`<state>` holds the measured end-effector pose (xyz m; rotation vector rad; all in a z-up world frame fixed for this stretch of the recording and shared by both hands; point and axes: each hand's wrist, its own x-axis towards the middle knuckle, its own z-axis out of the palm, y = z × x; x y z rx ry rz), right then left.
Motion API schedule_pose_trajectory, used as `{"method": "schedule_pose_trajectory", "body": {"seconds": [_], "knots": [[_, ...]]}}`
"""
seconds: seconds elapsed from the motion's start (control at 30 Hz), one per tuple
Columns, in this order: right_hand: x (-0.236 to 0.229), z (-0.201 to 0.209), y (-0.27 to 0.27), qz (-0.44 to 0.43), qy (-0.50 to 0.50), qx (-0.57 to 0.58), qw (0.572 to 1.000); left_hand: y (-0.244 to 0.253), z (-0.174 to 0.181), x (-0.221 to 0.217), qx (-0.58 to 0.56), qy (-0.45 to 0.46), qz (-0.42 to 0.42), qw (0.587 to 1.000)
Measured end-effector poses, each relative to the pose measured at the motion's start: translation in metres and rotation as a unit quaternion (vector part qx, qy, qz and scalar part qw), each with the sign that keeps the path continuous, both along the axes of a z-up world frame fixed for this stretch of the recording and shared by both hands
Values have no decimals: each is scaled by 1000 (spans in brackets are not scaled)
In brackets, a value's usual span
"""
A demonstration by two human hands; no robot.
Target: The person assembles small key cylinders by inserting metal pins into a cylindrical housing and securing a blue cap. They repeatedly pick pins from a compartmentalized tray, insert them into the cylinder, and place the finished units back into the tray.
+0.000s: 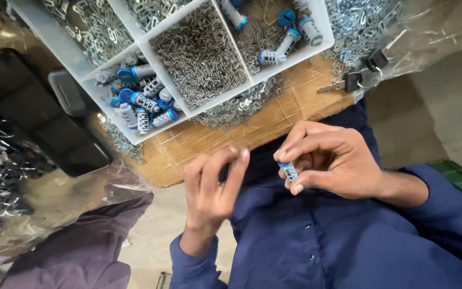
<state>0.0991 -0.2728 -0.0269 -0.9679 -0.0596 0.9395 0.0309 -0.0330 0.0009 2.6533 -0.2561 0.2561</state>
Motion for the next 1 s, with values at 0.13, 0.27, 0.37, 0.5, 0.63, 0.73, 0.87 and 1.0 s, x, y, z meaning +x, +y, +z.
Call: {"method": "schedule_pose_trajectory", "body": {"seconds": [0.13,0.27,0.37,0.5,0.63,0.73,0.87,1.0], "knots": [[2,-5,5,-17,-8,-6,1000,-8,0,-9,-258,14,45,965],[-6,-8,5,-23,-49,-41,998,-38,-9,-16,-364,22,65,929],[-7,-6,-2,-31,-96,-67,993,-49,-5,-4,-305,-15,66,950],[-3,-6,-2,-21,-115,-94,989,-36,12,5,-230,54,2,972],[20,-10,-15,105,-204,-31,973,-28,15,3,-424,192,-11,885],[25,-6,-35,78,-212,-32,974,-41,16,13,-488,267,38,830],[17,3,-55,-89,-82,-99,988,-68,21,64,-146,97,11,984],[12,10,-65,-111,-53,-103,987,-87,19,94,37,76,70,994]]}}
